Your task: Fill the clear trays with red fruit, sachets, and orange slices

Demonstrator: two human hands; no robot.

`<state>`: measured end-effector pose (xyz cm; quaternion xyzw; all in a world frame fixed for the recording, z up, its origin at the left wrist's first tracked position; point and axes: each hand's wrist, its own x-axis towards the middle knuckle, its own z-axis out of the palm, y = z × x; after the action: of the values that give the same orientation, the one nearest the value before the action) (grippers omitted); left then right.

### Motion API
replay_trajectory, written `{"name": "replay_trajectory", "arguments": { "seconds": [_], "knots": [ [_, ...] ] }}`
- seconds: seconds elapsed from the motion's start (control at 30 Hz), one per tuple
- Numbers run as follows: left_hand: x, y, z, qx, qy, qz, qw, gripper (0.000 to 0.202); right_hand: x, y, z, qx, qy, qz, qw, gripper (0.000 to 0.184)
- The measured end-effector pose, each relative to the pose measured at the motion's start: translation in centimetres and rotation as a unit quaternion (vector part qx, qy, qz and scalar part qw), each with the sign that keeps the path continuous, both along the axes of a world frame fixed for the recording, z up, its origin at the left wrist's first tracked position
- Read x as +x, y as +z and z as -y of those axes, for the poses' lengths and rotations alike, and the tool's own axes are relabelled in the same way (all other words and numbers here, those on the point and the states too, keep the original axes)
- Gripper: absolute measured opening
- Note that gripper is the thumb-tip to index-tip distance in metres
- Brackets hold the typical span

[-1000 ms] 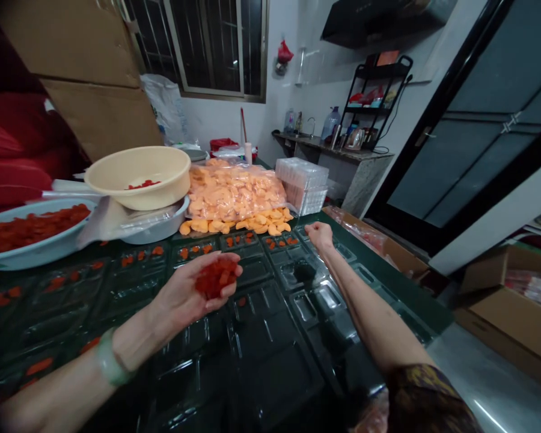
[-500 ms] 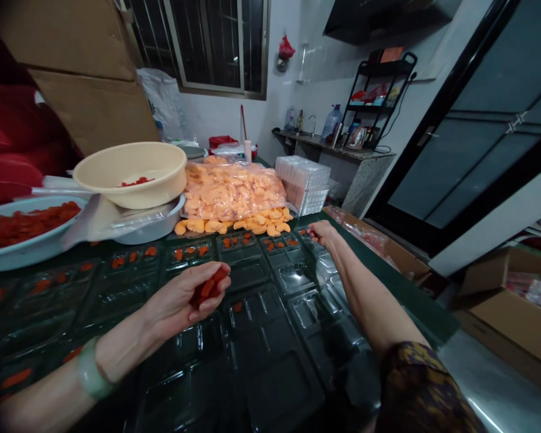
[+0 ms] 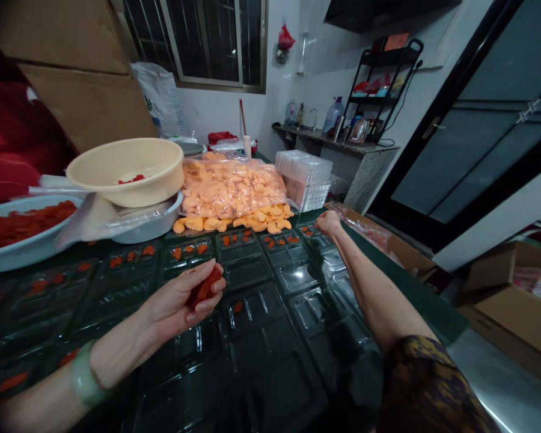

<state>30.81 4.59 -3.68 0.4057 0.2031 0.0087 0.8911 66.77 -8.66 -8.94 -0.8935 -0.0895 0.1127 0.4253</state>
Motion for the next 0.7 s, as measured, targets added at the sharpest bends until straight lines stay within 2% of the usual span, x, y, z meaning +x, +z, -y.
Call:
{"name": "replay_trajectory", "arguments": {
  "seconds": [0.13, 0.3, 0.43, 0.53, 0.6, 0.63, 0.67, 0.7],
  "knots": [
    [0.1, -0.4, 0.0, -0.005, -0.004, -0.002, 1.0, 0.024, 0.1, 0.6, -0.1, -0.053, -0.022, -0.018, 0.998, 0.024],
    [0.5, -0.6, 0.0, 0.002, 0.012, -0.034, 0.999, 0.022, -0.1, 1.5, -0.9, -0.065, -0.007, -0.022, 0.998, 0.014],
    [1.1, -0.4, 0.3, 0.0, 0.014, -0.047, 0.999, 0.017, -1.1, 3.0, -0.6, -0.024, -0.023, 0.024, 0.999, 0.014],
    [1.8, -0.4, 0.7, -0.005, 0.014, -0.041, 0.999, 0.017, -5.0, 4.4, -0.3, 0.036, 0.011, 0.064, 0.997, 0.021],
    [2.5, -0.7, 1.1, -0.007, 0.014, -0.046, 0.999, 0.023, -9.5, 5.0, -0.1, 0.079, 0.09, 0.068, 0.99, 0.023],
    [2.8, -0.9, 1.4, -0.002, 0.014, -0.051, 0.999, 0.026, -12.1, 5.3, 0.0, 0.099, 0.154, 0.06, 0.981, 0.025],
    [3.2, -1.1, 1.6, 0.007, 0.013, -0.053, 0.998, 0.029, -14.6, 5.4, 0.2, 0.135, 0.289, 0.045, 0.947, 0.031],
    [3.5, -1.3, 1.9, 0.017, 0.014, -0.052, 0.998, 0.032, -17.0, 5.5, 0.4, 0.149, 0.38, 0.037, 0.912, 0.034]
  ]
}}
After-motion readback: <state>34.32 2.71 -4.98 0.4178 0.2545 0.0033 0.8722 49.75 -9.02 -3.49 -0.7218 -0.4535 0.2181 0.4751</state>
